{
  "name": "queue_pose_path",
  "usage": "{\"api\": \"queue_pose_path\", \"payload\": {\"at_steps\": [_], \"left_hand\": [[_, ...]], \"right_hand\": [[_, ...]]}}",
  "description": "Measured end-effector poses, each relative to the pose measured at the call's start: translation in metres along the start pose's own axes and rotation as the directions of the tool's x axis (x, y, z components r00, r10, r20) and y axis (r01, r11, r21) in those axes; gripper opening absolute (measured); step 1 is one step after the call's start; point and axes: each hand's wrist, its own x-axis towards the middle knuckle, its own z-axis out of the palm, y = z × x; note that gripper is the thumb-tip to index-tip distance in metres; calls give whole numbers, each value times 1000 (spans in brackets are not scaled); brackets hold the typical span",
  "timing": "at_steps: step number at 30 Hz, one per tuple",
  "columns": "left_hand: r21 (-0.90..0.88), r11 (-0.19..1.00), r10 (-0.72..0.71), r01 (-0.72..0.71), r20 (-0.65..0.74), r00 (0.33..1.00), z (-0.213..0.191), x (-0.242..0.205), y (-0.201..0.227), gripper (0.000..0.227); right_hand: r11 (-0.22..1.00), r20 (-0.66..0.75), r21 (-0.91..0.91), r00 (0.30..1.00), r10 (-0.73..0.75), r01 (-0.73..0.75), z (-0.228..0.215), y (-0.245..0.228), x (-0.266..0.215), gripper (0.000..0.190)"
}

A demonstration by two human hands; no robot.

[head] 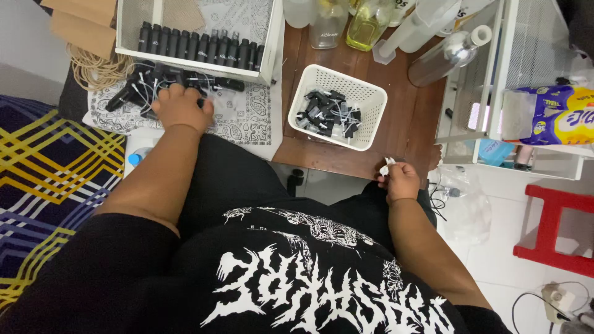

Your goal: Assembling perfume sprayer heads by attaching dip tubes to the nozzles

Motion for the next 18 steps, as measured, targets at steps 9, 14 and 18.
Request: {"api": "queue_pose_path", "payload": {"at_steps": [9, 14, 18], "left_hand": [[15, 998, 64, -66, 107, 992, 9, 5, 9, 38], [86, 990, 94, -110, 175, 980, 6, 0, 17, 48], [97, 985, 129, -145, 151, 980, 26, 8, 15, 38]], "right_hand": [[1000, 28, -15, 1000, 4, -4, -2, 1, 1, 8], [1000, 31, -8, 1000, 0, 0, -2, 0, -1, 8], [1000, 28, 18, 1000, 14, -14, -6, 10, 9, 8]]}}
